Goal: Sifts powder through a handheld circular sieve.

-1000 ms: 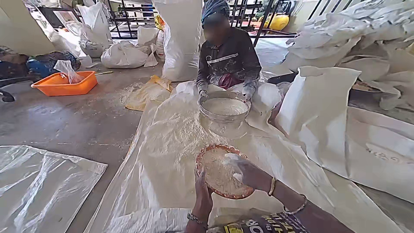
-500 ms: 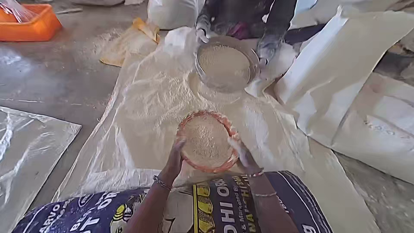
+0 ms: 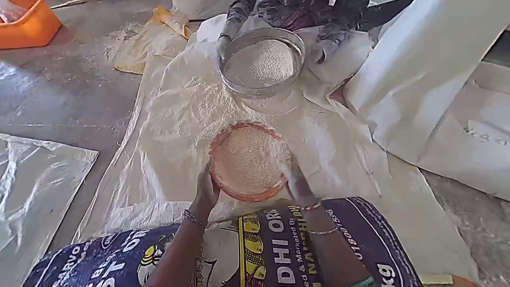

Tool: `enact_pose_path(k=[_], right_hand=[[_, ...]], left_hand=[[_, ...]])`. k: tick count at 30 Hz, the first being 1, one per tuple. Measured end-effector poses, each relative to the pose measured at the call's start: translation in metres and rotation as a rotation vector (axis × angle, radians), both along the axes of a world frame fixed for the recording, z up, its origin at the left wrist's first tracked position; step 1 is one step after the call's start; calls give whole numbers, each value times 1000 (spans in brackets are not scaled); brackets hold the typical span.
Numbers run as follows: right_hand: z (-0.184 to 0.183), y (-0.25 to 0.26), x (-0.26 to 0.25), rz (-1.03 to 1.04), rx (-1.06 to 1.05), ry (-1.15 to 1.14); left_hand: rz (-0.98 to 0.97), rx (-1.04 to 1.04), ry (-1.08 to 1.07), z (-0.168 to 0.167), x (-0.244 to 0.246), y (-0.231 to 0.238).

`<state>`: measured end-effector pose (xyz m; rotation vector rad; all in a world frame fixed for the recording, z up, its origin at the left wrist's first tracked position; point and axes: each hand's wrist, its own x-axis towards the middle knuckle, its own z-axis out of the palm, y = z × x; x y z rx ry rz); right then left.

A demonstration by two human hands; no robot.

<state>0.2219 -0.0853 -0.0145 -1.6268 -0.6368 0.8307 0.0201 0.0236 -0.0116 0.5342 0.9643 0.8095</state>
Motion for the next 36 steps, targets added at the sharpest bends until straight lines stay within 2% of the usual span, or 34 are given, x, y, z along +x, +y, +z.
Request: enact_pose_path(k=[1, 2, 5, 6, 8, 10, 14, 15, 17, 19, 23, 27, 30, 31, 32, 35, 36], right_hand=[[-3, 1, -6, 18, 11, -18], [-4, -1, -4, 10, 1, -45], [-1, -3, 19, -69, -118, -38], [-1, -4, 19, -65, -133, -42], [2, -1, 0, 12, -114, -84], [-1, 0, -14, 21, -87, -72], [-9, -10, 25, -88, -102, -28], [-5, -11, 24, -68, -99, -55], [-1, -6, 1, -5, -59, -128], [-5, 0, -13, -15, -30, -120], [-1, -4, 25, -102, -75, -26], [-1, 0, -6, 36, -48, -124], [-3, -1, 10, -39, -43, -100], [-2, -3, 20, -91, -36, -43], [-1, -6, 24, -120, -14, -2], [1, -2, -5, -2, -8, -79], [-2, 0, -14, 12, -12, -90]], left_hand=[[38, -17, 23, 3, 0, 0], [-10, 16, 16, 3, -2, -3], [-294, 163, -86, -3, -9, -9], [-257, 175, -63, -3, -9, -8], [-12, 78, 18, 2, -4, 1], [24, 10, 38, 1, -6, 3], [-342, 88, -139, -6, -9, -8], [-288, 90, -102, -5, -6, -7], [-56, 19, 7, -3, -2, 3], [-3, -11, 32, -7, -5, 9], [-374, 123, -104, -6, -9, -3], [-29, 12, 32, -8, -3, 6], [-190, 47, 77, -5, 0, -6], [-318, 90, 3, -6, -4, -9], [-365, 108, -39, -6, -5, -9], [-69, 66, 60, -5, -2, 3], [-38, 62, 84, -4, -4, 5]])
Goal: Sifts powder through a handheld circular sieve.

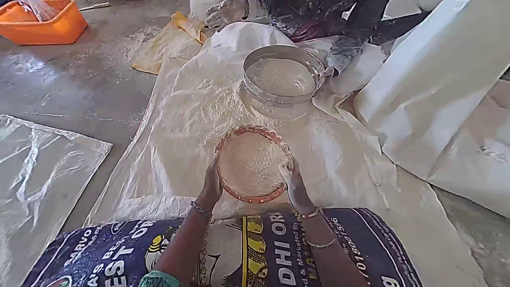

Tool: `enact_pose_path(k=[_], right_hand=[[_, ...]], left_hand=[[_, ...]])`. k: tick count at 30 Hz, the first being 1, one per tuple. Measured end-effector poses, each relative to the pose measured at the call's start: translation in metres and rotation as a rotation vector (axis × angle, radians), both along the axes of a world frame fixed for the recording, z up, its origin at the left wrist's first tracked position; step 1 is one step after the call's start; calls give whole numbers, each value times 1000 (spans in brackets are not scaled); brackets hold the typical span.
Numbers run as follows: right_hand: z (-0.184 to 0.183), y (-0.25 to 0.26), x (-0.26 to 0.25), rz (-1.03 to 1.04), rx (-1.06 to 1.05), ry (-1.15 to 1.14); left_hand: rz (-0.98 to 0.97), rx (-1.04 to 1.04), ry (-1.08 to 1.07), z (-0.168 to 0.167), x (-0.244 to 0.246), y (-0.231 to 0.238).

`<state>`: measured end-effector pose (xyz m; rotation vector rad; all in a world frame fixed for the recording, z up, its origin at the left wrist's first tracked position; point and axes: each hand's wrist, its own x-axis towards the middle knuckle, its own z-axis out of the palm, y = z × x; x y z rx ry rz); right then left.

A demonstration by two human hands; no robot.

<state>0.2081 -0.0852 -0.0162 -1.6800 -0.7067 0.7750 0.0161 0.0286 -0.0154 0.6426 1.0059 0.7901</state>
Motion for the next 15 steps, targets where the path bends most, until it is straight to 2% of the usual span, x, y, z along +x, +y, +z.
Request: enact_pose_path(k=[2, 4, 5, 8, 9, 11, 13, 14, 15], right_hand=[[-3, 0, 9, -45, 7, -8], [-1, -3, 31, -171, 9, 83], [1, -6, 36, -196, 20, 112], [4, -5, 9, -50, -14, 39], [1, -1, 2, -25, -12, 26], [-4, -1, 10, -61, -5, 28], [-2, -3, 29, -182, -1, 134], [1, -6, 31, -187, 9, 144], [4, -6, 25, -143, 7, 112]], left_hand=[[-119, 24, 55, 3, -1, -6], [-359, 55, -53, 1, -2, -13], [-387, 59, -87, 0, -1, -13], [-68, -2, 3, 5, 4, -4], [-35, -30, -4, 5, 1, -1], [-115, -43, 4, 7, 1, -7], [-322, -19, -117, 3, -1, -11], [-318, -14, -138, 0, 0, -11], [-198, -28, -105, 0, 3, -9]])
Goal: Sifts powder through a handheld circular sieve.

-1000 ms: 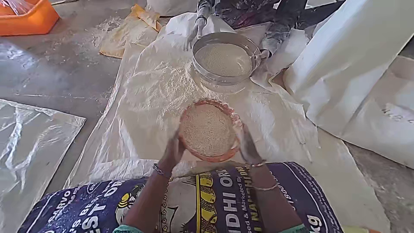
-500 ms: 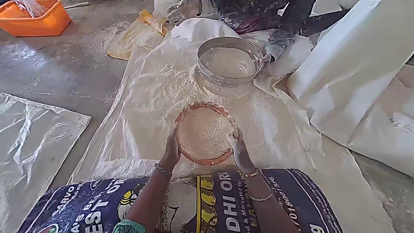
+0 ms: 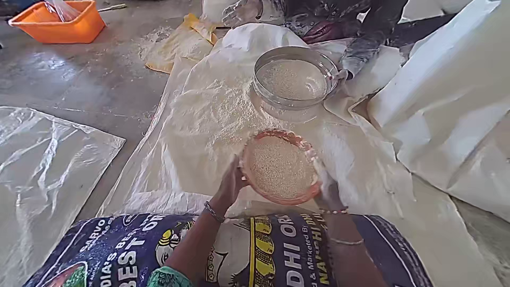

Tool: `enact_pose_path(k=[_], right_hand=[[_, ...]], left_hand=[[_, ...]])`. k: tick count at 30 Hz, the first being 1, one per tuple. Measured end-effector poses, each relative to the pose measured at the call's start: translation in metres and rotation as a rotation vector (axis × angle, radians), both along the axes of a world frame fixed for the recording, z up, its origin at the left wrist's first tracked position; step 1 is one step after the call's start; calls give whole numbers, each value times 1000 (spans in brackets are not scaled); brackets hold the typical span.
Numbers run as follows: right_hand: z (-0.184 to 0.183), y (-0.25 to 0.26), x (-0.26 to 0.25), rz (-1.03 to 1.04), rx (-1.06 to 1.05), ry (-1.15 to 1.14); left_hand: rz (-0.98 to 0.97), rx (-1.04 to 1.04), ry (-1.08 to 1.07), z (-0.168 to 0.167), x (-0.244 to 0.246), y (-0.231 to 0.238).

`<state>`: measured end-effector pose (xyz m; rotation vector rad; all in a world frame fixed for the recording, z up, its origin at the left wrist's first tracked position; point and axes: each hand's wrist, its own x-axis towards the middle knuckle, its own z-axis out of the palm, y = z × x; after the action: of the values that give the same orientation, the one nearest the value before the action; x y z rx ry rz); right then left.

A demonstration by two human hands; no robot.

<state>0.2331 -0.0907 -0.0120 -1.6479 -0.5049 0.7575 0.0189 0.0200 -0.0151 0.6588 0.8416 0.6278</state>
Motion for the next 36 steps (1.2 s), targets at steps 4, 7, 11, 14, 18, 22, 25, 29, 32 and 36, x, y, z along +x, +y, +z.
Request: enact_pose_path(k=[4, 7, 11, 14, 18, 22, 25, 29, 32, 36], right_hand=[[-6, 6, -28, 190, 6, -100], [-12, 5, 1, 40, 0, -56], [-3, -1, -25, 163, -60, -116], [-9, 10, -17, 79, -45, 13], [-10, 3, -3, 33, -41, 19], [-11, 5, -24, 139, 7, -67], [-15, 4, 9, -14, -5, -13], [-5, 1, -18, 119, 2, -13], [-11, 6, -18, 118, 27, -29], [-10, 4, 0, 8, 13, 76]], left_hand=[[282, -45, 55, -2, -3, 13], [33, 37, -22, 6, -6, 0], [250, 13, 76, 2, -5, 5], [131, 42, 89, 3, -2, 0], [23, 113, 33, -3, -7, -2], [190, 50, 110, 0, -3, 2], [-118, 93, 3, -4, -6, -6], [207, 67, 44, -13, -1, 3], [206, 57, 37, -5, -1, 2], [61, 100, 9, -4, -4, -5]])
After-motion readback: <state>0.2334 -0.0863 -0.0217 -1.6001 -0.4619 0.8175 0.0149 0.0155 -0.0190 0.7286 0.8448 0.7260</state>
